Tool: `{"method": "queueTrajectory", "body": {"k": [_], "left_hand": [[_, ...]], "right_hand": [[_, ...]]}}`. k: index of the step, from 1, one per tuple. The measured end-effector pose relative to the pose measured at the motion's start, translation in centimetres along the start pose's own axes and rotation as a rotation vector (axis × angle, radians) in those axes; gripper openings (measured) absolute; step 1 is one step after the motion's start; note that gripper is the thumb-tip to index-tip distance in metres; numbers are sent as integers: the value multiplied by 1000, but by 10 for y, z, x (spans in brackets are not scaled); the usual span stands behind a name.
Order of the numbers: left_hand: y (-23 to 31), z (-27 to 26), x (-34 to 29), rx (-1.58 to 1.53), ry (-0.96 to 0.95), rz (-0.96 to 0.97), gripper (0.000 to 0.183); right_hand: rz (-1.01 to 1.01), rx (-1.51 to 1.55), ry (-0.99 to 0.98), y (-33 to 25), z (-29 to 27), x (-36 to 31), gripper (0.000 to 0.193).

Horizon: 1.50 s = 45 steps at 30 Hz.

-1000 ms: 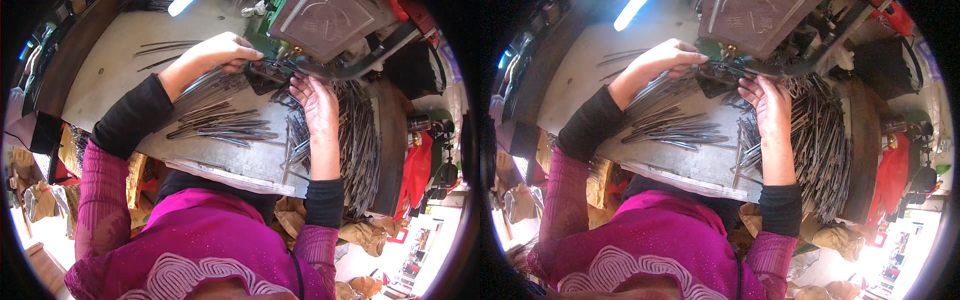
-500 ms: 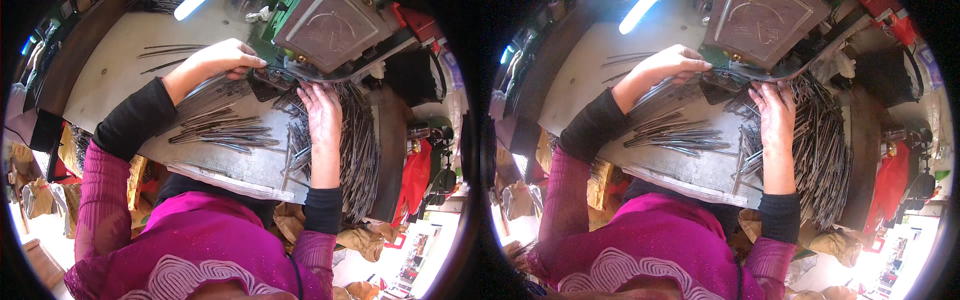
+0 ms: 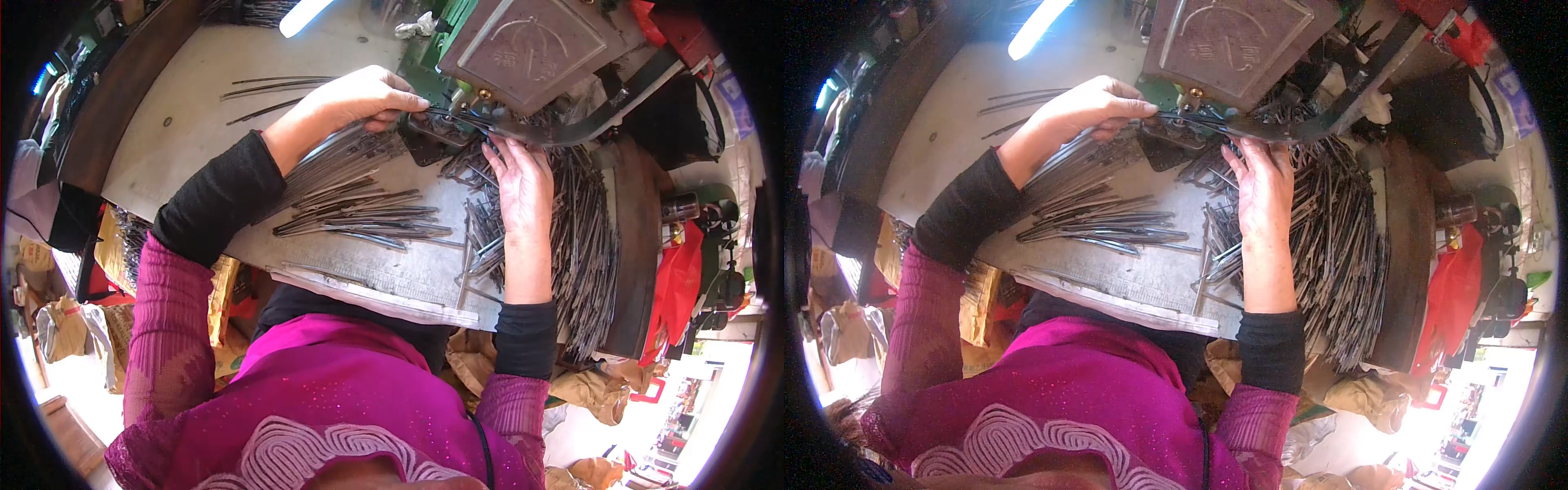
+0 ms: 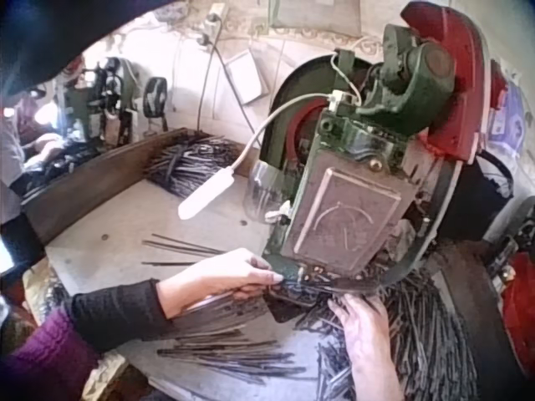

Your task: The person inserts bundles of metal rods into an industrial press machine by hand.

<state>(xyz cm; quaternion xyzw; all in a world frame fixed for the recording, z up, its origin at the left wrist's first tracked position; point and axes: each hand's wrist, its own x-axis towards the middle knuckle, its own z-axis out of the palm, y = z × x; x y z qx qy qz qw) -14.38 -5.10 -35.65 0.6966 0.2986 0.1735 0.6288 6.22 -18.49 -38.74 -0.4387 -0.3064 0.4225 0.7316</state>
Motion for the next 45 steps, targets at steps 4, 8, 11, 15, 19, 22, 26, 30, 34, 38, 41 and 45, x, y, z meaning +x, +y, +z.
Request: {"method": "queueTrajectory", "body": {"k": [4, 8, 11, 15, 19, 22, 26, 30, 34, 38, 41, 45], "left_hand": [[-1, -1, 0, -8, 43, 17, 28], [5, -6, -3, 45, -20, 84, 31], [8, -13, -2, 137, -173, 67, 32], [-5, -11, -4, 161, -245, -7, 31], [-7, -3, -7, 155, -247, 29, 44], [-11, -24, -6, 211, -56, -14, 49], [-30, -28, -5, 962, 67, 231, 35], [-33, -16, -7, 1019, 119, 220, 25], [-27, -18, -8, 1009, 95, 159, 24], [-20, -15, -4, 906, 136, 259, 25], [-16, -9, -2, 592, 75, 203, 26], [-23, -7, 0, 76, -121, 109, 31]], "right_hand": [[-15, -18, 9, 2, 1, 1, 40], [-256, -266, 30, 1, 11, -1, 40], [-408, -859, -95, -5, 9, -5, 37], [-497, -1325, -375, -4, 39, -24, 31], [-432, -1324, -359, -3, 39, -31, 23], [-286, -1246, -293, -7, 36, -32, 20], [37, -990, -333, -10, 38, -32, 26], [194, -844, -421, -14, 41, -34, 35], [300, -763, -435, -20, 47, -38, 38], [413, -693, -412, -16, 44, -43, 35], [430, -645, -420, -13, 42, -44, 30], [442, -641, -408, -12, 42, -45, 33]]}}
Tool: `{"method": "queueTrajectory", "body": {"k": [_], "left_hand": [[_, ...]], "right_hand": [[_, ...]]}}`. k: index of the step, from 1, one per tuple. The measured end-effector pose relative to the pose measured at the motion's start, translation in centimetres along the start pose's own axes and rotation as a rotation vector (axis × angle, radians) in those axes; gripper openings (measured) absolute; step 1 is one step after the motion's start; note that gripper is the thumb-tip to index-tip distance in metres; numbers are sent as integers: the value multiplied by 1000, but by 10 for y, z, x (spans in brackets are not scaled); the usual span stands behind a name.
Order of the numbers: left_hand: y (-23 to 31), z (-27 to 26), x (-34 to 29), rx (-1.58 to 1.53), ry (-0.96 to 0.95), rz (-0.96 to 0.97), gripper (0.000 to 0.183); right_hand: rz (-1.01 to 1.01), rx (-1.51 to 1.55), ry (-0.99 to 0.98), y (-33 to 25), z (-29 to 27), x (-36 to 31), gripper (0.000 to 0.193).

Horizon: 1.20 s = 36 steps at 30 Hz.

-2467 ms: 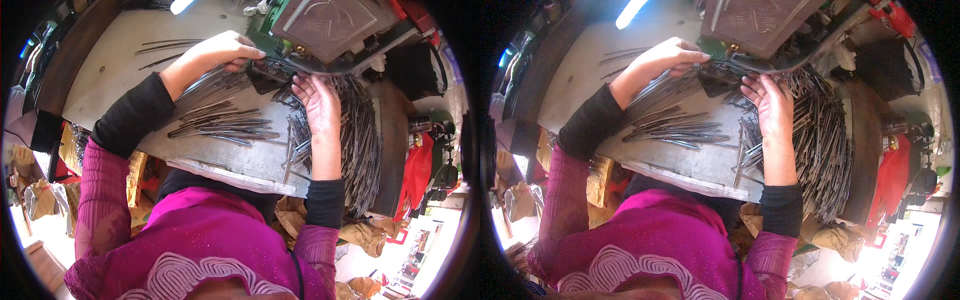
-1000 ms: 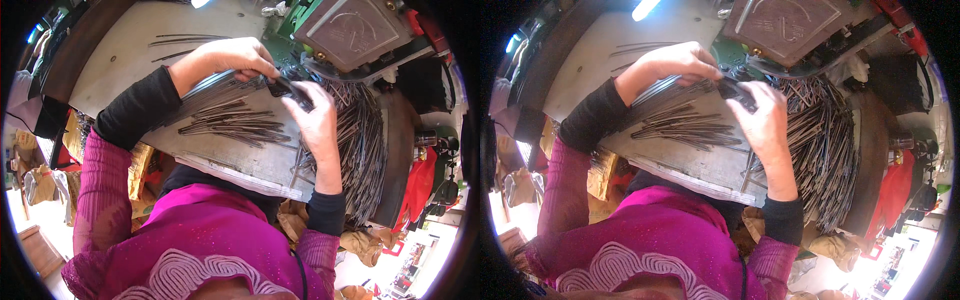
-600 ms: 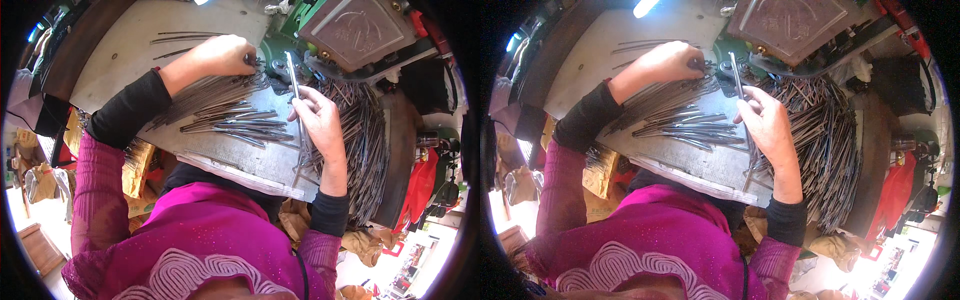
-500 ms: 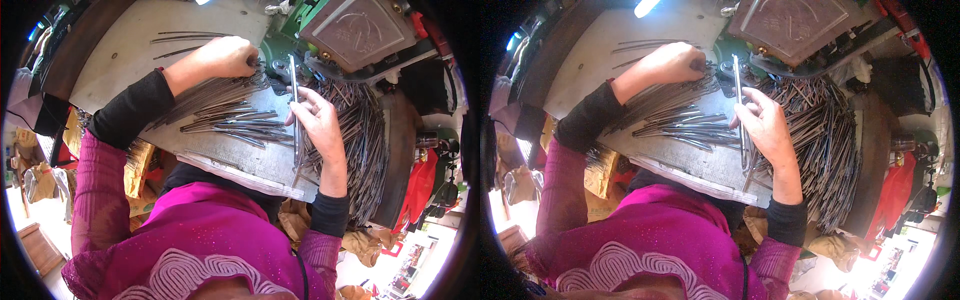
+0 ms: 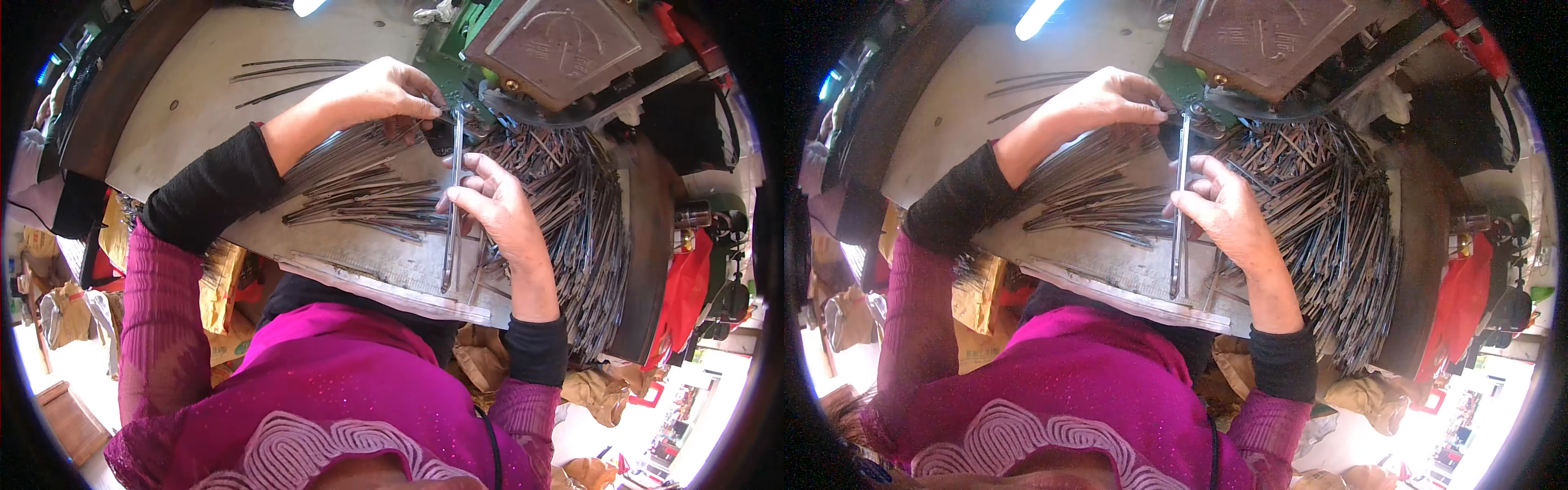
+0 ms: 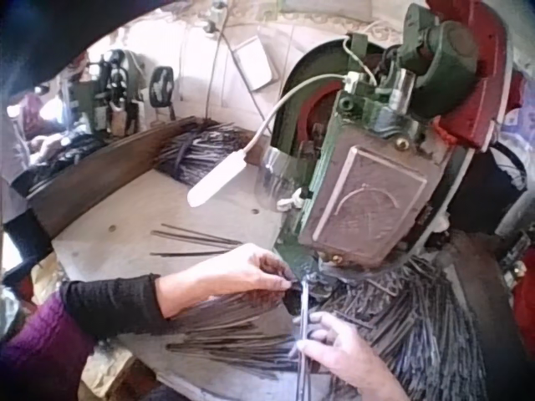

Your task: The person inserts bundles of metal rods into an industrial press machine by hand.

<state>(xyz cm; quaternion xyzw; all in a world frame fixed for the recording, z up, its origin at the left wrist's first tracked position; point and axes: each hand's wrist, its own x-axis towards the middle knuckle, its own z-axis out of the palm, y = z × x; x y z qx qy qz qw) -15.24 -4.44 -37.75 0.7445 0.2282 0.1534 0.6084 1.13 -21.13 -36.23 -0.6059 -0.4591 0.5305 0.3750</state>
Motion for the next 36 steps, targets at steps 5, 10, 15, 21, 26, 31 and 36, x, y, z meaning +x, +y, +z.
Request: {"method": "queueTrajectory", "body": {"k": [5, 10, 15, 21, 26, 31, 36], "left_hand": [[-1, 10, -2, -174, -29, 19, 35], [6, 13, -4, -189, -16, -28, 38], [11, 15, -6, -199, 28, -20, 41], [9, 15, -4, -208, -5, 11, 42], [9, 16, -4, -228, 28, 8, 40], [8, 17, -1, -218, 7, 12, 37], [11, 19, 4, -187, 36, 80, 35]], "right_hand": [[10, -24, -27, 1, -2, 1, 31], [8, -14, -29, 1, -2, 1, 31], [3, -19, -24, 0, -2, 0, 33], [-7, 7, -34, 0, -3, 1, 33], [-10, 36, -24, 1, -3, 1, 34], [-11, 77, -25, 0, -3, 2, 34], [-36, 99, 5, 3, -3, 5, 34]]}}
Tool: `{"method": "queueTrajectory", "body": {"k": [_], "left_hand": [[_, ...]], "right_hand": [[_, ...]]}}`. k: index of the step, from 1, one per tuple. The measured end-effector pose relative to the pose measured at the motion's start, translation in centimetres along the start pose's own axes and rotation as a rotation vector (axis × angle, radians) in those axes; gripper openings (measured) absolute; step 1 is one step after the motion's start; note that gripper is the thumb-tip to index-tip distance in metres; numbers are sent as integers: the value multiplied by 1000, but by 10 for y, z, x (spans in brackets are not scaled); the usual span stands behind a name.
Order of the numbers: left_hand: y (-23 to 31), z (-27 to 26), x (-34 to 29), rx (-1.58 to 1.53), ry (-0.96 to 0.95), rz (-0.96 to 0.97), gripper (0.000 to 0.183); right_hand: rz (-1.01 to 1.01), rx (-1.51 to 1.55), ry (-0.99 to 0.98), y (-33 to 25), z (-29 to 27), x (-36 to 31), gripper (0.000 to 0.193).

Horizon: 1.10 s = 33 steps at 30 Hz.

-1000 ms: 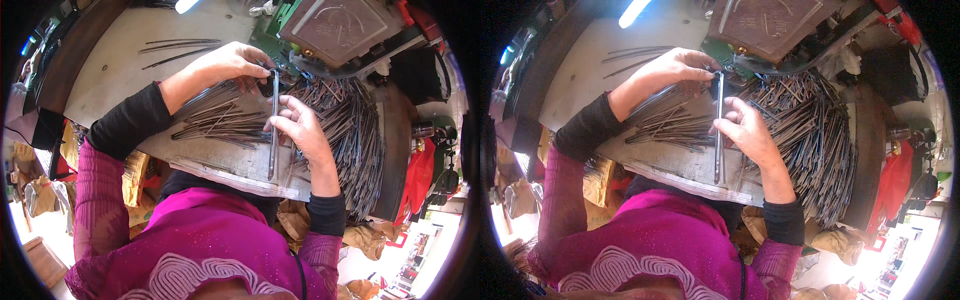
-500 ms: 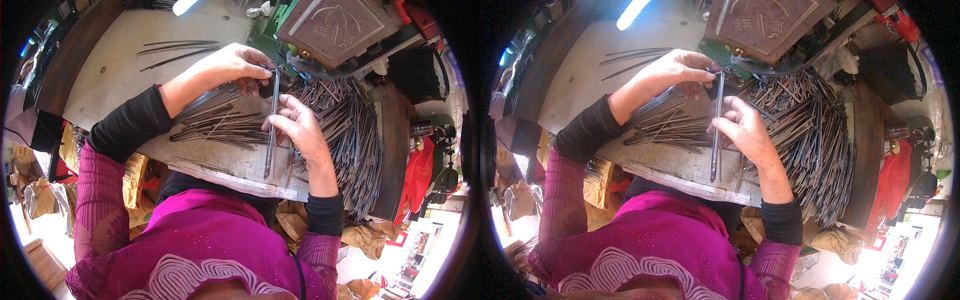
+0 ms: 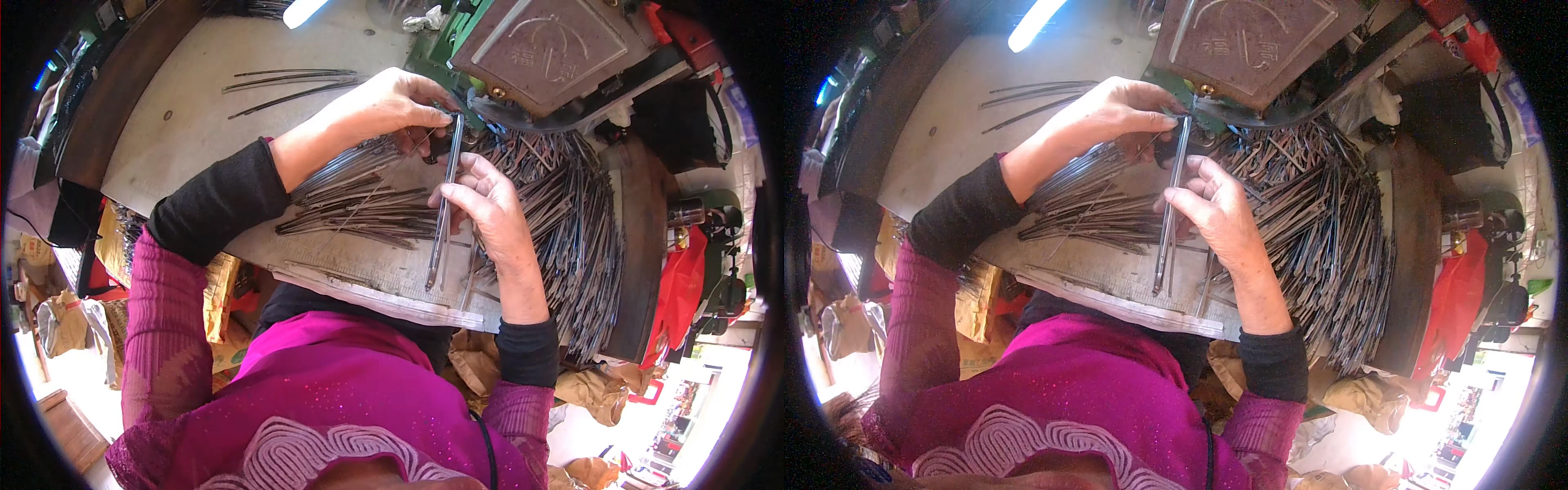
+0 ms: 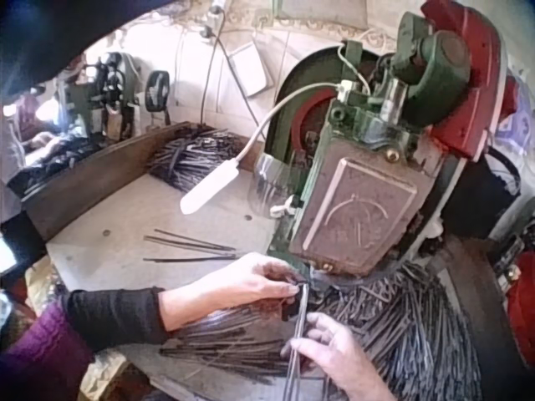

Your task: The person inserts bundles of metal rods into an industrial press machine by hand.

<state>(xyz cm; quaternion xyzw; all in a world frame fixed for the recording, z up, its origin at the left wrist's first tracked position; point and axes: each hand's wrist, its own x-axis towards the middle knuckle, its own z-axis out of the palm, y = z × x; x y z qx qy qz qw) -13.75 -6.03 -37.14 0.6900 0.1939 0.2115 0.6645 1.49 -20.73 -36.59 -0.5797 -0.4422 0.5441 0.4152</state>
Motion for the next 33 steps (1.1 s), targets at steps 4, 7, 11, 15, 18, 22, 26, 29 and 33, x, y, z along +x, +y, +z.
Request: {"method": "queueTrajectory", "body": {"k": [4, 7, 11, 15, 18, 22, 26, 29, 33], "left_hand": [[0, 1, 5, 67, 16, 33, 33], [-4, 0, 7, 71, 35, 37, 32], [-3, 0, 10, 98, 23, 28, 32], [-3, -2, 12, 45, 6, -5, 31], [-5, 0, 9, -38, 17, -24, 30], [0, 5, 5, 1, 123, -139, 28], [2, 2, 4, 6, 76, -175, 29], [5, 2, 3, -9, 61, -174, 29], [5, 2, 3, -17, 59, -163, 26]], "right_hand": [[-51, 29, 24, 1, 1, 2, 35], [-47, 26, 32, 4, 0, 4, 35], [-67, 53, 47, 5, 1, 6, 35], [-62, 62, 40, 8, 0, 8, 34], [-60, 78, 29, 9, -1, 9, 35], [-49, 146, 37, 12, -3, 9, 32], [-46, 196, 49, 10, -1, 9, 27], [-63, 227, 71, 13, -2, 12, 26], [-52, 257, 107, 10, 1, 11, 24]]}}
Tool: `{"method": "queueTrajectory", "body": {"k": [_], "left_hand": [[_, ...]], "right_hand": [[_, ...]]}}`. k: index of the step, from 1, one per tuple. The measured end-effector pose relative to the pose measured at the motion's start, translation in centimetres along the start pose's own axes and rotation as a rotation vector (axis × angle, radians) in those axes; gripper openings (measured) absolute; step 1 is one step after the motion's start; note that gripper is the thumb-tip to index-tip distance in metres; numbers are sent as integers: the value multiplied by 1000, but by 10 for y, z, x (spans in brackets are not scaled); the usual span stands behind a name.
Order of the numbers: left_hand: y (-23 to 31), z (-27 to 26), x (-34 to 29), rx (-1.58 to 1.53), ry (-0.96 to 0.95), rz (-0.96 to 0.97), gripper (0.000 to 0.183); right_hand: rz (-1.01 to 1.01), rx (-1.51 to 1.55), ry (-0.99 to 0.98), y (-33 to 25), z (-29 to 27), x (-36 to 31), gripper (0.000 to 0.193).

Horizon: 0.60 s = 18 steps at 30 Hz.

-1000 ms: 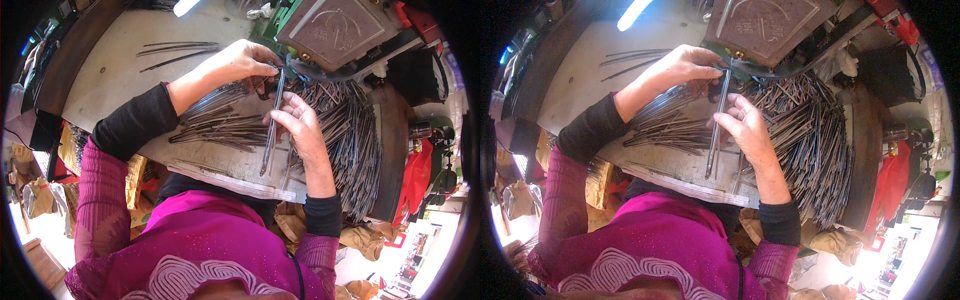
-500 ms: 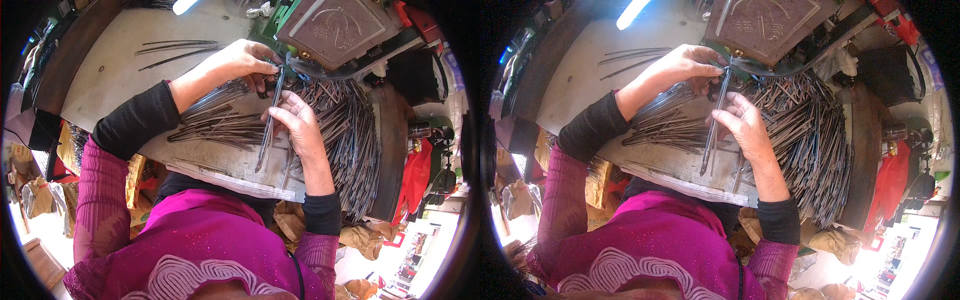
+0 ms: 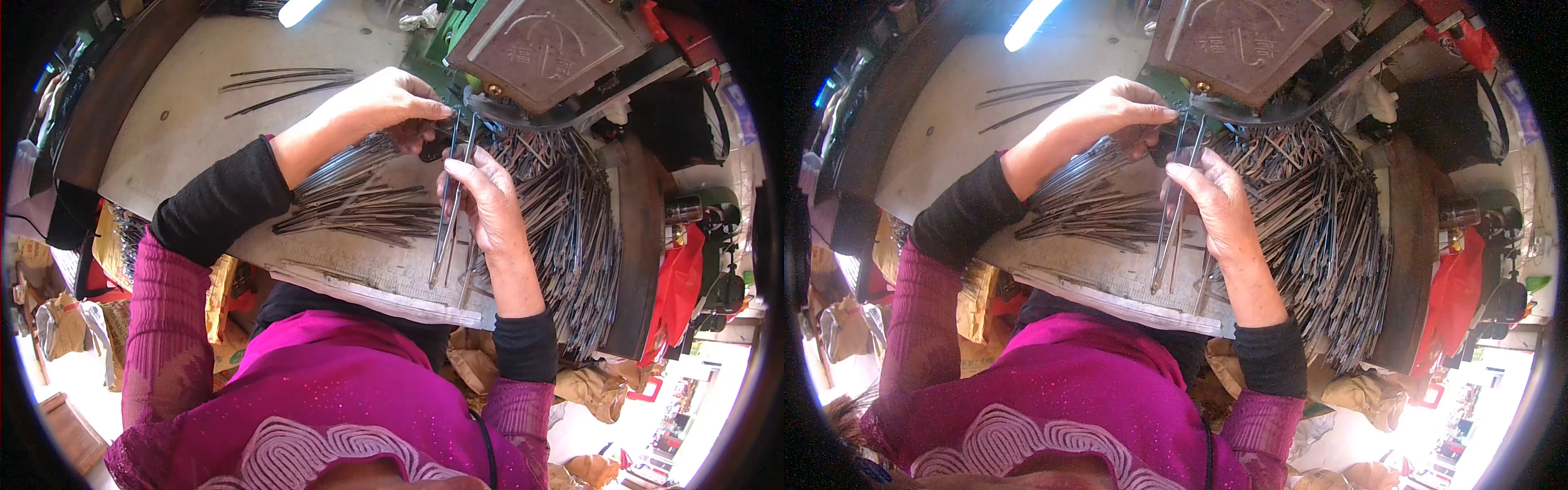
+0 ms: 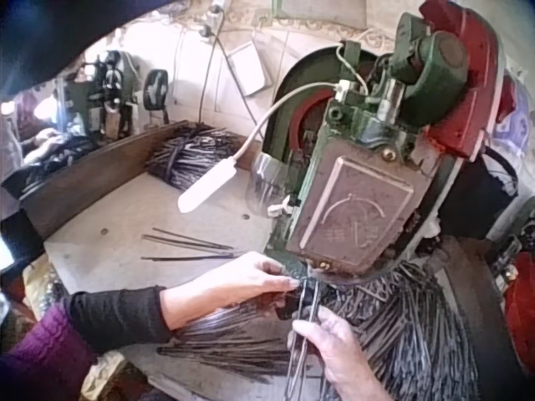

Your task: The person inserts bundles of metal rods into an industrial press machine by hand.

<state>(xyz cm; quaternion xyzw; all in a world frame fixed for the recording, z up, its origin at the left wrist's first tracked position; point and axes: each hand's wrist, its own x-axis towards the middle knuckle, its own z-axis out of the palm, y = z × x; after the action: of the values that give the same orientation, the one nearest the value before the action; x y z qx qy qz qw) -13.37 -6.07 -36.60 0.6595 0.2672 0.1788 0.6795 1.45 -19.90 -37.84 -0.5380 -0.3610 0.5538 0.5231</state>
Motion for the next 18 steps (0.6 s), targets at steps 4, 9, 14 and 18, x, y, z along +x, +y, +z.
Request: {"method": "queueTrajectory", "body": {"k": [4, 9, 14, 18], "left_hand": [[2, 2, -4, -11, -31, 69, 27], [-4, -1, 0, -26, -74, 40, 30], [-3, 2, 1, -34, -56, 61, 30], [-6, 0, 6, -43, -69, 42, 29]], "right_hand": [[-32, 18, -11, -2, -1, 1, 25], [-38, 19, -16, -4, 2, 3, 26], [-45, 0, -33, -4, -2, 9, 24], [-59, -11, -24, -6, -1, 11, 22]]}}
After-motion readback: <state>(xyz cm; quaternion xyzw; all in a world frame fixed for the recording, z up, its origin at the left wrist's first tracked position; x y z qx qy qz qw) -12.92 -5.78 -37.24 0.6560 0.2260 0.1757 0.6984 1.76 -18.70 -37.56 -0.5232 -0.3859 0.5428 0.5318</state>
